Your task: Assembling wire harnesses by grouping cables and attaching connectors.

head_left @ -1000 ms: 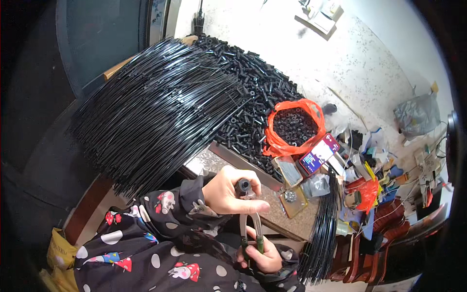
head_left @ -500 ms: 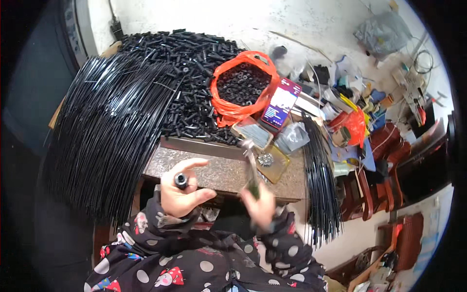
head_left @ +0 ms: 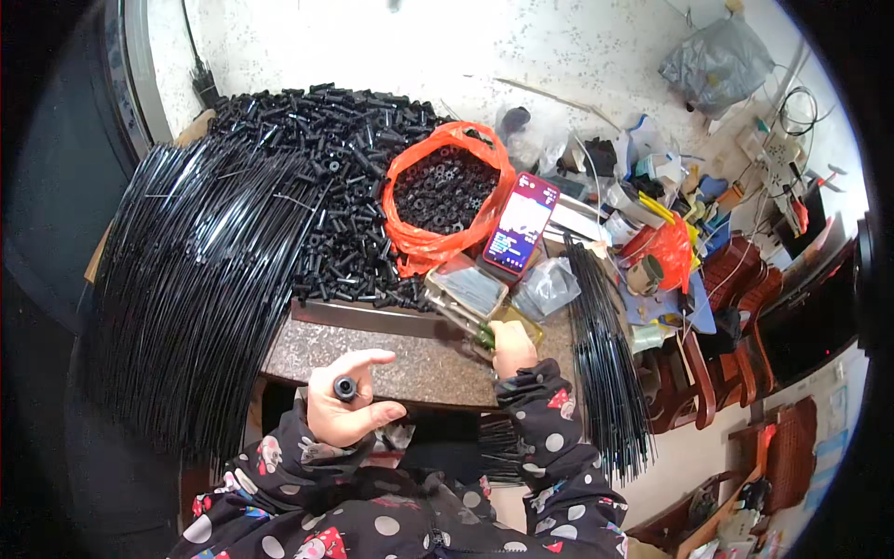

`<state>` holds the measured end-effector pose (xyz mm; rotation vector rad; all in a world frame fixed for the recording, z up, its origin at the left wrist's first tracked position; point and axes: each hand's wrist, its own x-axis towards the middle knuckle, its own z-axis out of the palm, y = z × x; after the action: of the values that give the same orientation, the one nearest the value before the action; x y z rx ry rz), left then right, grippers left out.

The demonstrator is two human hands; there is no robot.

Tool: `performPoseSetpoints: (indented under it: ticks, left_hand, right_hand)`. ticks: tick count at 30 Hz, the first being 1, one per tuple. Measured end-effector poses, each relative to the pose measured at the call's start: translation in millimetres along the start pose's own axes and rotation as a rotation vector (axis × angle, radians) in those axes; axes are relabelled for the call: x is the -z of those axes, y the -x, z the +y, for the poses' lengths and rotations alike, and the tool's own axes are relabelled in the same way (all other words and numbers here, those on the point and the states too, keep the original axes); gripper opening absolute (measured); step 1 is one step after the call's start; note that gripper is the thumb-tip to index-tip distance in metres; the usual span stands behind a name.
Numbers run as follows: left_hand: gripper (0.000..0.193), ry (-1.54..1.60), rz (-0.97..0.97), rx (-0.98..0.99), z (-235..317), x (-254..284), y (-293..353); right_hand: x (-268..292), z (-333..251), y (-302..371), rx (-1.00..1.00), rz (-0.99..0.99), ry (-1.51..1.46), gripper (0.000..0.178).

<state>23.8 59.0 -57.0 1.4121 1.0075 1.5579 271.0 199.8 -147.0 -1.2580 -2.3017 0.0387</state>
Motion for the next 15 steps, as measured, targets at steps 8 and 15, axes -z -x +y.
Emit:
performPoseSetpoints:
  ticks: [8,15]
  left_hand:
    - [0.038,-0.07,-0.005,-0.02,5,3,4]
    - [0.032,-0.076,0.003,-0.03,16,5,14]
  right_hand:
    - [2,1,-3,0.05,-0.049,0.033,0.031]
    - [-1,5,-6,0.06,-0.099,0.055,0.028]
